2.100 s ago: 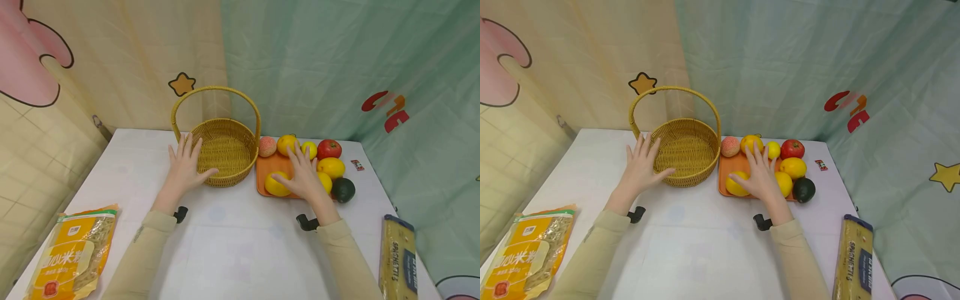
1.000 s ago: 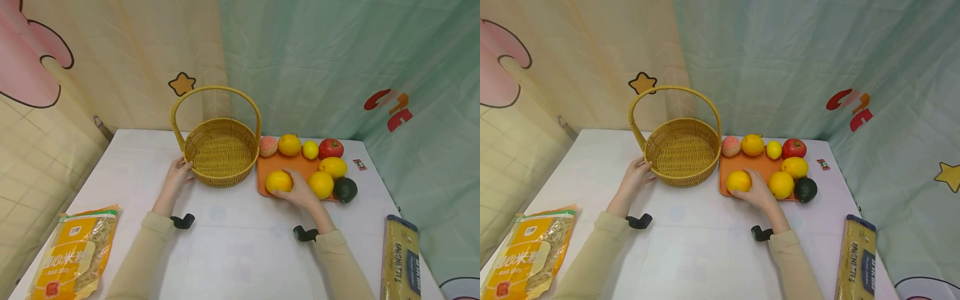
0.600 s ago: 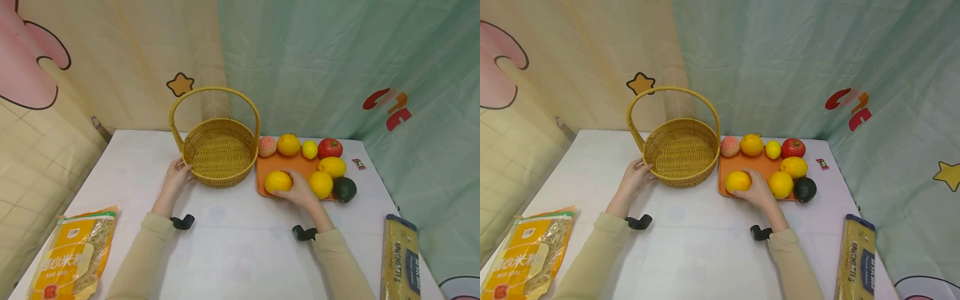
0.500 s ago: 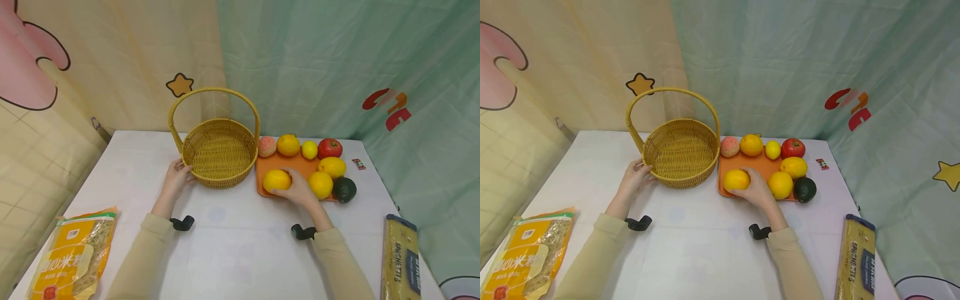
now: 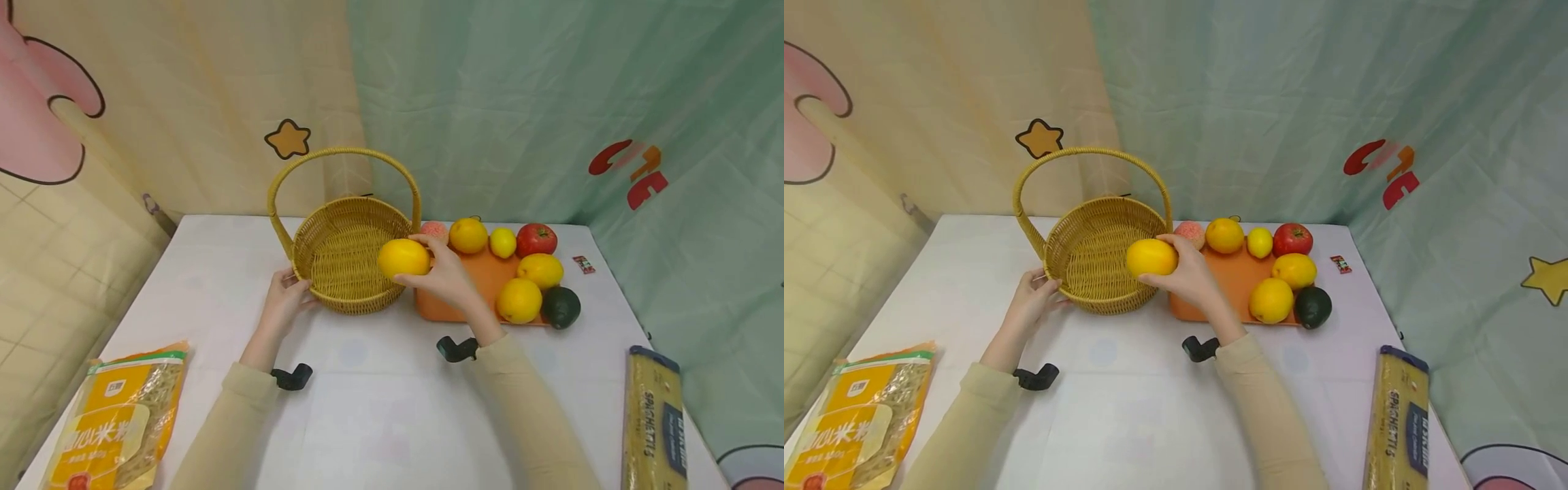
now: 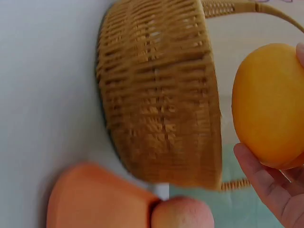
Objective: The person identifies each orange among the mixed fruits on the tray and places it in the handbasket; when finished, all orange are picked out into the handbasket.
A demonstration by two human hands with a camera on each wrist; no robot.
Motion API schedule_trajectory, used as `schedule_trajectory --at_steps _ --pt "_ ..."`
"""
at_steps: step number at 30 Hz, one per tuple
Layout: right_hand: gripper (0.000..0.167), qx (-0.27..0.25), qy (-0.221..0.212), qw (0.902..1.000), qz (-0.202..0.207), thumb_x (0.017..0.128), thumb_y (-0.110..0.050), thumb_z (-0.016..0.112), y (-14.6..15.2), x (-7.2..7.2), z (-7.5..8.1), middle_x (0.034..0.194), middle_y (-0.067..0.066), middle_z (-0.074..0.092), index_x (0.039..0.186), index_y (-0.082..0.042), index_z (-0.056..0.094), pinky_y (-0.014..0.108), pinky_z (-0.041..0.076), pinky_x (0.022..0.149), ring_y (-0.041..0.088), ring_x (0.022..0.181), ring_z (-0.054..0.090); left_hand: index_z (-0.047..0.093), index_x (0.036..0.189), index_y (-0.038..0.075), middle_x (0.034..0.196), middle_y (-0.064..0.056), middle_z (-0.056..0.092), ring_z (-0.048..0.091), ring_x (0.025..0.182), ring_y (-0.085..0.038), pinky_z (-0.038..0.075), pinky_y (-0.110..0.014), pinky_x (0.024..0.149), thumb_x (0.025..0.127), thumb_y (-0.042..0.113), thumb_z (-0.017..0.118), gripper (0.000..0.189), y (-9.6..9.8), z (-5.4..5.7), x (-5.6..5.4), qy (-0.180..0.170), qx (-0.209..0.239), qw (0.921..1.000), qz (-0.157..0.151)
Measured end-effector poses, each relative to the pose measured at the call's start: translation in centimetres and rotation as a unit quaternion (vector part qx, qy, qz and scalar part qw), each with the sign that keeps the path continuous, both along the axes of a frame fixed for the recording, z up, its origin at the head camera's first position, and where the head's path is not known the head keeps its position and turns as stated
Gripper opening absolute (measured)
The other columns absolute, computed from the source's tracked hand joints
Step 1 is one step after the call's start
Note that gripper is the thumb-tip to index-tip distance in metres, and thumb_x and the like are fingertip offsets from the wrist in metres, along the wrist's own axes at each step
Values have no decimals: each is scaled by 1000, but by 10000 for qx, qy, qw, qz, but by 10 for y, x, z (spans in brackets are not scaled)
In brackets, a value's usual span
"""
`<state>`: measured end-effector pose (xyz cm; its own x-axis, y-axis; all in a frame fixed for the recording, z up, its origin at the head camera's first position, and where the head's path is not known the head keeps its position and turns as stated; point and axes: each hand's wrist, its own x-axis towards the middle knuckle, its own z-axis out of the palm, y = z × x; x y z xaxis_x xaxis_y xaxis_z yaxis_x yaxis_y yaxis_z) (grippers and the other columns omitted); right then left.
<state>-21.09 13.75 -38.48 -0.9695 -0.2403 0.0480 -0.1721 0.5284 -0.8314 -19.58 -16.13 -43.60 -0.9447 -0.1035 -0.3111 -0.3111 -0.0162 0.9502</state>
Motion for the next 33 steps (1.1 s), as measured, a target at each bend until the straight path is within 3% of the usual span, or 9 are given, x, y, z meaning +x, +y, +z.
schedule_trajectory --at_steps 10,16,24,33 --pt "79 599 118 9978 270 75 -45 83 -76 -23 -14 136 6 56 139 -15 50 44 53 100 26 116 57 14 155 1 158 -24 22 44 136 -36 55 -39 102 102 12 50 64 -3 -7 5 110 91 9999 -3" --pt "80 740 -109 9964 397 76 -43 83 -105 -30 -24 137 9 55 140 -11 48 44 53 99 28 118 55 14 155 2 158 -23 23 44 135 -37 53 -42 103 102 14 50 65 -1 -7 7 191 249 9995 85" --pt "79 913 -391 9939 470 75 -37 86 -127 -33 -30 135 12 57 138 -7 49 42 53 100 28 117 56 13 155 2 158 -23 22 43 135 -37 50 -46 105 103 15 48 64 1 -7 12 248 340 9991 68" --pt "82 1244 -567 9888 598 77 -40 84 -136 -35 -34 141 12 52 141 -8 45 42 49 107 28 123 53 13 155 3 159 -22 20 40 137 -36 50 -46 105 103 18 47 64 0 -9 10 277 373 9989 19"
